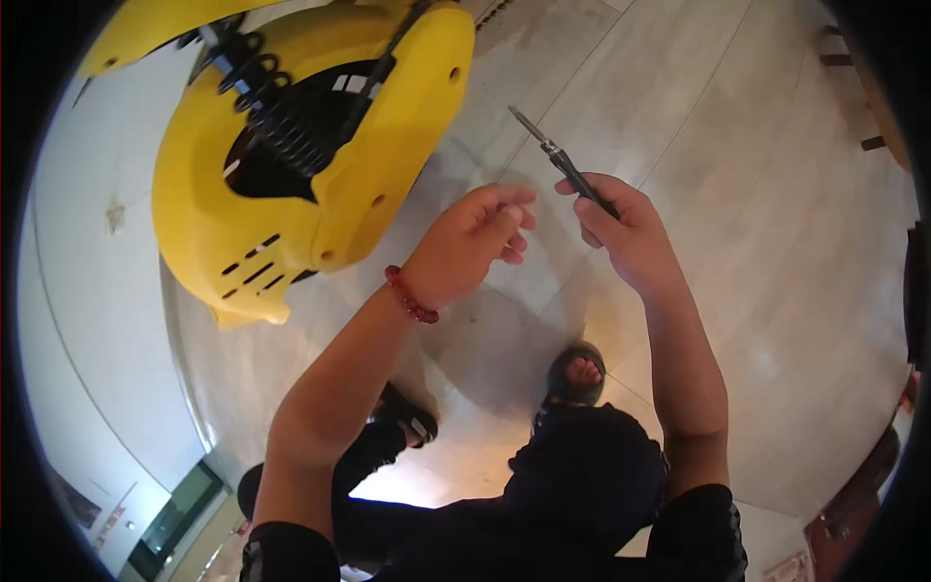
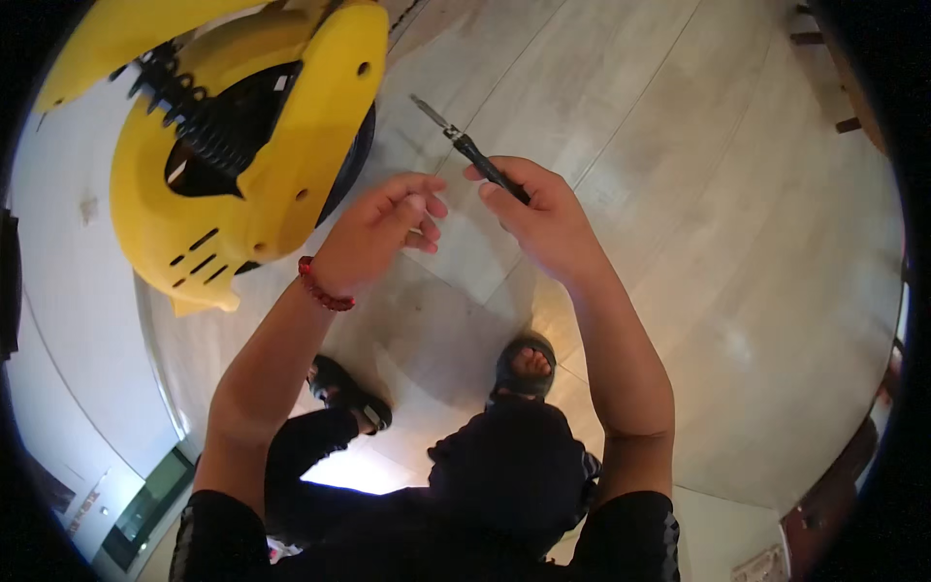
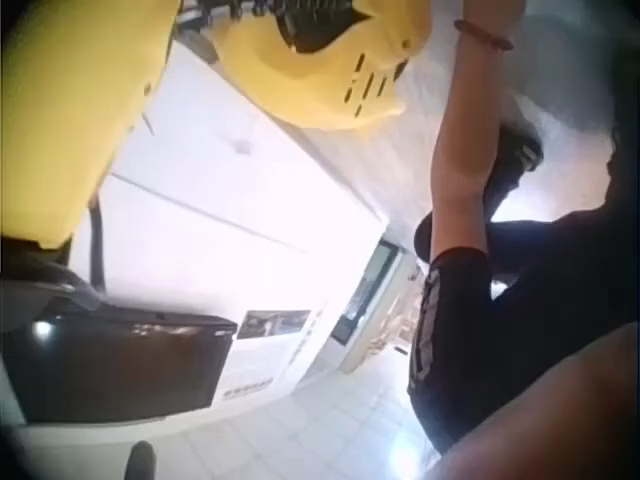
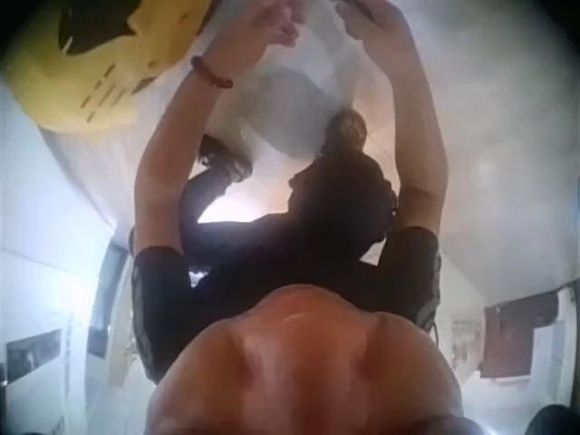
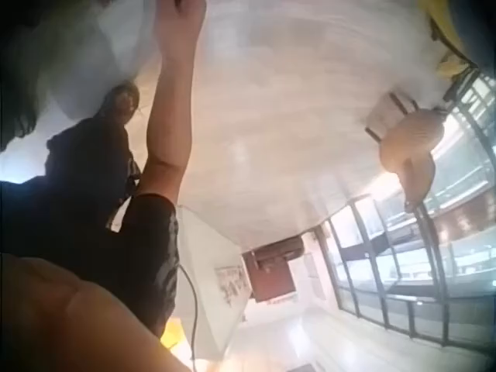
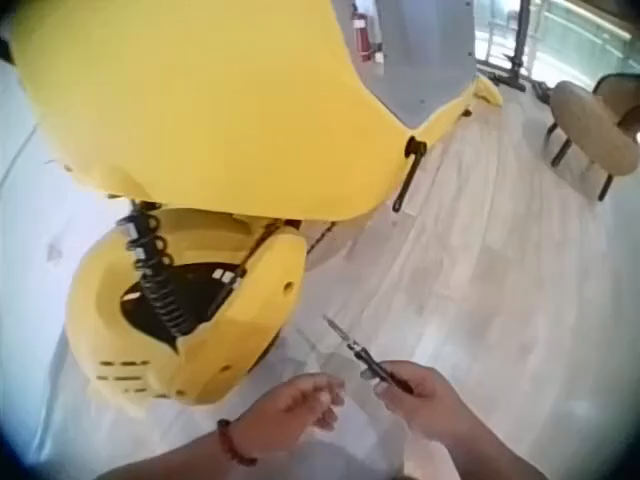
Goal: Removing a yellow plastic side panel from a motorcycle using an Allen key.
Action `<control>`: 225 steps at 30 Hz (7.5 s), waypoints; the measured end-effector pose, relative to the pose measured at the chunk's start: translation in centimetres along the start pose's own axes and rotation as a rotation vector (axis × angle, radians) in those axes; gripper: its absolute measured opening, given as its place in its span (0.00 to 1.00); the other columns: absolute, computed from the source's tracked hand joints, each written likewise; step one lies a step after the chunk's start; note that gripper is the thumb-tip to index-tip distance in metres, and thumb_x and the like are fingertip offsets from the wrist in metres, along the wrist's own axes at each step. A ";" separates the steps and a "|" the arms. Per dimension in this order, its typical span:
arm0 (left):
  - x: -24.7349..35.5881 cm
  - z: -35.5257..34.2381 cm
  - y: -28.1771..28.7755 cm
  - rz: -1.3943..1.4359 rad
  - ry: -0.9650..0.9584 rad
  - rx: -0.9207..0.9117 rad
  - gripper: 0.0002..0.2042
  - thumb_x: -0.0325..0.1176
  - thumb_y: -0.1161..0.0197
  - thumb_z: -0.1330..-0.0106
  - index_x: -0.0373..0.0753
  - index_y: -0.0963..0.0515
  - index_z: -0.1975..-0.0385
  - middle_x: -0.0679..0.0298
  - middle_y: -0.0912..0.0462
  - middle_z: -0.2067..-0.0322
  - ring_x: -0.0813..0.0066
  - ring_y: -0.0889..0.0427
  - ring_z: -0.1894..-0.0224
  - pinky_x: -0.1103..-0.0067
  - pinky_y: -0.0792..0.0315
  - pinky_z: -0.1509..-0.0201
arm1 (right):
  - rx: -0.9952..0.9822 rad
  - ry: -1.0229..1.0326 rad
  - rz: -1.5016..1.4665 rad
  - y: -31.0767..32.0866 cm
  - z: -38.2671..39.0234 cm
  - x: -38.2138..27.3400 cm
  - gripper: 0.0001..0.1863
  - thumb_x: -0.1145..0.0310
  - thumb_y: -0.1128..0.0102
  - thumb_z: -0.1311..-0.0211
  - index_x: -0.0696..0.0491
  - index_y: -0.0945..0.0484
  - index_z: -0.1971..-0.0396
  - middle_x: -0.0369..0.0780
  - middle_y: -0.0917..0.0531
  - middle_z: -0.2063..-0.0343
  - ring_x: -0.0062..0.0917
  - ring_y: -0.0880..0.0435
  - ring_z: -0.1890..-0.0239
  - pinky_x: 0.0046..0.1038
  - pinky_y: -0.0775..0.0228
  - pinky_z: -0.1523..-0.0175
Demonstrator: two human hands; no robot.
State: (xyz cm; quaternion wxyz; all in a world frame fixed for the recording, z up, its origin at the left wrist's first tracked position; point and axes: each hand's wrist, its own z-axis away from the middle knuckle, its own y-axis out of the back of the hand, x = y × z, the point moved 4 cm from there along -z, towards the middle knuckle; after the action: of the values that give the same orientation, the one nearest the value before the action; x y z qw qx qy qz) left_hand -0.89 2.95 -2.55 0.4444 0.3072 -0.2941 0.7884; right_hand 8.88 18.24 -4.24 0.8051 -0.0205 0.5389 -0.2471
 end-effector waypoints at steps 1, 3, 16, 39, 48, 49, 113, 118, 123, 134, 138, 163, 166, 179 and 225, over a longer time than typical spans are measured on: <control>0.4 -0.2 0.4 0.071 -0.071 0.074 0.17 0.35 0.54 0.30 0.39 0.36 0.44 0.59 0.26 0.53 0.71 0.25 0.54 0.75 0.30 0.48 | -0.014 0.022 -0.026 -0.5 -0.2 0.0 0.12 0.68 0.46 0.39 0.55 0.23 0.58 0.26 0.34 0.83 0.08 0.39 0.80 0.15 0.49 0.77; 0.7 -1.5 0.2 0.126 -0.143 0.150 0.16 0.35 0.56 0.29 0.37 0.34 0.45 0.59 0.26 0.54 0.73 0.25 0.55 0.75 0.29 0.50 | -0.029 0.054 -0.063 -0.3 -0.9 0.3 0.11 0.67 0.46 0.39 0.56 0.23 0.59 0.25 0.35 0.84 0.08 0.39 0.81 0.15 0.50 0.78; 2.9 -6.5 1.1 0.354 -0.455 0.151 0.15 0.37 0.55 0.29 0.34 0.33 0.50 0.64 0.23 0.63 0.78 0.28 0.65 0.77 0.32 0.56 | -0.095 -0.029 -0.222 -0.6 -4.6 0.5 0.13 0.64 0.47 0.42 0.58 0.21 0.69 0.29 0.32 0.85 0.10 0.38 0.82 0.17 0.49 0.80; 2.8 -6.9 2.2 0.481 -0.498 0.171 0.14 0.39 0.53 0.30 0.38 0.33 0.51 0.66 0.22 0.62 0.77 0.24 0.62 0.74 0.32 0.53 | -0.015 0.123 0.082 -1.2 -6.4 -0.7 0.16 0.62 0.48 0.46 0.62 0.24 0.78 0.38 0.30 0.89 0.19 0.31 0.84 0.27 0.40 0.77; 3.0 -7.2 2.4 0.532 -0.525 0.006 0.15 0.40 0.57 0.29 0.39 0.33 0.50 0.65 0.23 0.58 0.72 0.27 0.53 0.73 0.35 0.48 | -0.253 -0.113 -0.347 -0.8 -6.2 -1.7 0.13 0.66 0.52 0.40 0.61 0.23 0.73 0.31 0.34 0.89 0.15 0.40 0.88 0.22 0.50 0.83; 3.0 -7.3 2.4 0.533 -0.521 0.031 0.14 0.39 0.56 0.30 0.39 0.32 0.52 0.65 0.23 0.60 0.74 0.26 0.56 0.73 0.34 0.50 | -0.315 -0.207 -0.492 -0.9 -6.2 -1.4 0.13 0.65 0.52 0.39 0.60 0.23 0.72 0.29 0.36 0.89 0.13 0.43 0.88 0.20 0.54 0.83; 4.6 -7.9 0.7 0.685 -0.577 0.190 0.11 0.33 0.48 0.33 0.33 0.30 0.57 0.65 0.25 0.70 0.75 0.25 0.69 0.78 0.29 0.60 | 0.344 1.081 1.278 -0.7 -1.5 -7.3 0.06 0.70 0.44 0.41 0.56 0.26 0.68 0.32 0.26 0.78 0.13 0.29 0.77 0.21 0.41 0.74; 4.0 -7.3 1.7 0.615 -0.563 0.153 0.11 0.31 0.49 0.33 0.32 0.31 0.56 0.65 0.24 0.69 0.76 0.25 0.69 0.78 0.30 0.60 | 0.184 0.393 0.336 0.1 -1.4 -4.7 0.10 0.69 0.45 0.39 0.59 0.24 0.61 0.33 0.24 0.77 0.12 0.29 0.77 0.17 0.41 0.74; 3.9 -7.2 1.4 0.611 -0.563 0.122 0.11 0.31 0.49 0.33 0.33 0.31 0.55 0.65 0.24 0.68 0.76 0.25 0.68 0.78 0.29 0.60 | 0.055 0.023 0.015 0.0 -1.7 -3.2 0.12 0.68 0.46 0.38 0.61 0.24 0.59 0.33 0.25 0.77 0.09 0.31 0.76 0.13 0.42 0.73; 4.6 -7.0 1.3 0.678 -0.541 0.155 0.10 0.33 0.49 0.32 0.33 0.30 0.57 0.64 0.25 0.73 0.76 0.27 0.69 0.79 0.30 0.62 | 0.362 0.813 0.541 -0.4 -1.6 -4.7 0.14 0.66 0.39 0.43 0.58 0.23 0.60 0.33 0.24 0.77 0.14 0.29 0.75 0.17 0.37 0.70; 4.6 -6.7 1.4 0.676 -0.527 0.108 0.11 0.32 0.49 0.32 0.33 0.30 0.57 0.64 0.25 0.72 0.76 0.27 0.70 0.79 0.30 0.62 | 0.299 0.190 0.355 0.2 -1.3 -4.1 0.17 0.58 0.43 0.39 0.60 0.23 0.65 0.33 0.26 0.82 0.13 0.31 0.81 0.17 0.40 0.76; 4.3 -7.8 0.7 0.700 -0.560 0.137 0.10 0.33 0.47 0.34 0.34 0.30 0.59 0.63 0.24 0.68 0.74 0.25 0.68 0.78 0.29 0.60 | 0.392 0.896 0.888 0.1 -1.1 -4.5 0.18 0.74 0.39 0.47 0.54 0.24 0.54 0.35 0.24 0.77 0.16 0.27 0.78 0.18 0.35 0.72; 4.2 -7.6 1.0 0.673 -0.583 0.136 0.10 0.34 0.46 0.34 0.33 0.29 0.59 0.63 0.24 0.71 0.74 0.25 0.70 0.79 0.29 0.61 | 0.364 0.965 0.929 -0.6 -0.9 -5.0 0.18 0.73 0.40 0.45 0.55 0.25 0.53 0.36 0.23 0.77 0.17 0.26 0.77 0.18 0.34 0.71; 3.7 -8.2 0.2 0.700 -0.600 0.232 0.12 0.34 0.46 0.35 0.30 0.30 0.60 0.61 0.25 0.72 0.74 0.27 0.71 0.80 0.30 0.64 | 0.145 0.021 -0.192 -0.1 -1.2 -3.0 0.16 0.61 0.39 0.41 0.61 0.23 0.65 0.37 0.23 0.82 0.17 0.26 0.82 0.16 0.37 0.78; 4.0 -7.3 0.2 0.809 -0.565 0.054 0.10 0.33 0.51 0.32 0.36 0.32 0.56 0.62 0.23 0.66 0.71 0.24 0.64 0.76 0.29 0.55 | 0.178 0.643 0.533 -0.1 -1.0 -4.7 0.17 0.63 0.49 0.35 0.58 0.25 0.51 0.31 0.28 0.79 0.12 0.36 0.82 0.14 0.44 0.76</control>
State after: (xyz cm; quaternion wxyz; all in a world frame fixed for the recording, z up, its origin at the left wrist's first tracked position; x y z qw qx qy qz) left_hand -4.35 10.30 -4.31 -0.0024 0.3815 -0.4782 0.7911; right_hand 6.57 20.39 -0.64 0.6304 0.2671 0.7255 -0.0698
